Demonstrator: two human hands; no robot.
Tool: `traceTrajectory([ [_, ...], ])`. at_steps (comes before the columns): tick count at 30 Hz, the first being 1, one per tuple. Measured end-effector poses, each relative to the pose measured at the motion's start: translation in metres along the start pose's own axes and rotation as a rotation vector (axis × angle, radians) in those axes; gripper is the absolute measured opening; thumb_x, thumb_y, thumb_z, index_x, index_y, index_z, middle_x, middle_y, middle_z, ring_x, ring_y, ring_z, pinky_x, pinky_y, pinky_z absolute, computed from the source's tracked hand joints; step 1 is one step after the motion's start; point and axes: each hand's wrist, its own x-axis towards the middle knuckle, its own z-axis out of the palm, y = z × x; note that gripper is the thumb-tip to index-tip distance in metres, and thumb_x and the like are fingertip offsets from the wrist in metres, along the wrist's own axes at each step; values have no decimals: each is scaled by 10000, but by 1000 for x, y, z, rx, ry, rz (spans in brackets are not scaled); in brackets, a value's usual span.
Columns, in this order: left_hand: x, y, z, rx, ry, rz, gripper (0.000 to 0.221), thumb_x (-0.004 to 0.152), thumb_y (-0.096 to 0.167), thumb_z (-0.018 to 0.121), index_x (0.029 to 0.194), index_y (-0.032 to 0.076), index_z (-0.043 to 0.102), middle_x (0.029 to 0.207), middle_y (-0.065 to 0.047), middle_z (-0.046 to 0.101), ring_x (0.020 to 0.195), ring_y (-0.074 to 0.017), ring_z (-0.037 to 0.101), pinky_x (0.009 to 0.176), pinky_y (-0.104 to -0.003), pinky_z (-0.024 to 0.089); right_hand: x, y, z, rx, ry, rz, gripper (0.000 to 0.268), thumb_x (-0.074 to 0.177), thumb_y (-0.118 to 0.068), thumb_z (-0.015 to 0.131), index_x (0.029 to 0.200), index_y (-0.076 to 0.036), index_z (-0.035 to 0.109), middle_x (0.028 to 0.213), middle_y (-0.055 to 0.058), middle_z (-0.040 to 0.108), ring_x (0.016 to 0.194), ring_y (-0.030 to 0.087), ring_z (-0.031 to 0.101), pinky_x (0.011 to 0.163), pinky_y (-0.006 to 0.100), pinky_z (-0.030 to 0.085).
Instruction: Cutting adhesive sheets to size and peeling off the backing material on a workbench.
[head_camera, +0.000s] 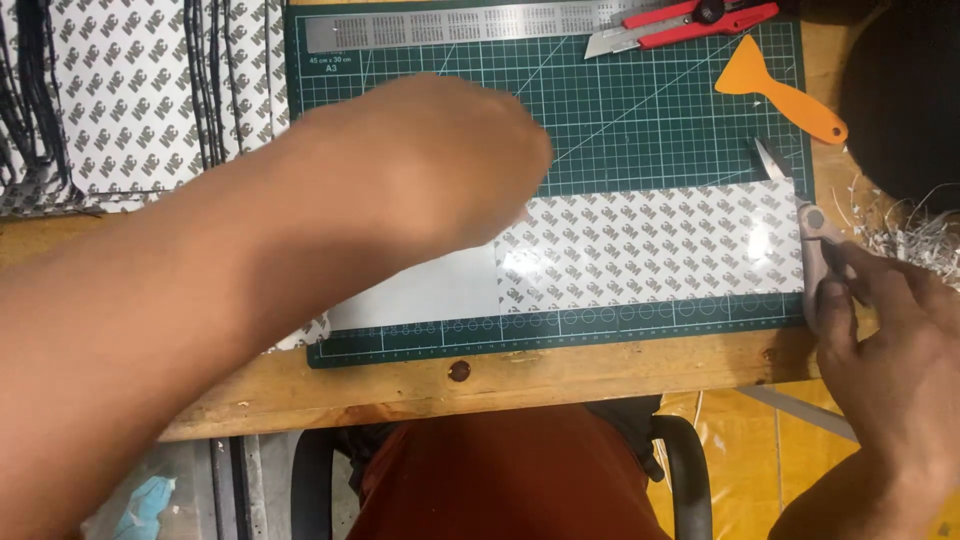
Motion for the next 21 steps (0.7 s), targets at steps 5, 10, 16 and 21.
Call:
traceTrajectory([
  [5,50,-2,16,119,36,47,465,868,-137,495,1252,81,640,1407,-107,532,1079,-373,658,686,-471,606,-4,16,11,-73,-69,19,442,1106,-150,732,1529,-29,776,1275,226,767,1174,377,701,952,445,562],
  [10,77,-17,40,140,140,93,278,800,-145,516,748,86,662,750,-25,581,666,-233,572,487,-360,481,1,16,8,-85,-149,113,471,1089,-252,743,1524,-70,754,1176,166,752,1130,340,693,878,415,554],
  [16,90,-27,49,126,142,19,309,875,-33,515,1007,152,723,980,-20,699,833,-265,680,560,-412,563,-2,15,10,355,-28,191,402,1137,5,738,1502,175,740,1194,295,660,956,338,643,826,411,520],
  [21,102,-37,59,144,220,61,237,1013,376,622,1061,159,705,1051,-29,675,958,-267,661,668,-466,598,17,1,-16,591,-199,328,366,1137,30,531,1479,87,649,1126,220,679,934,313,639,796,415,517],
])
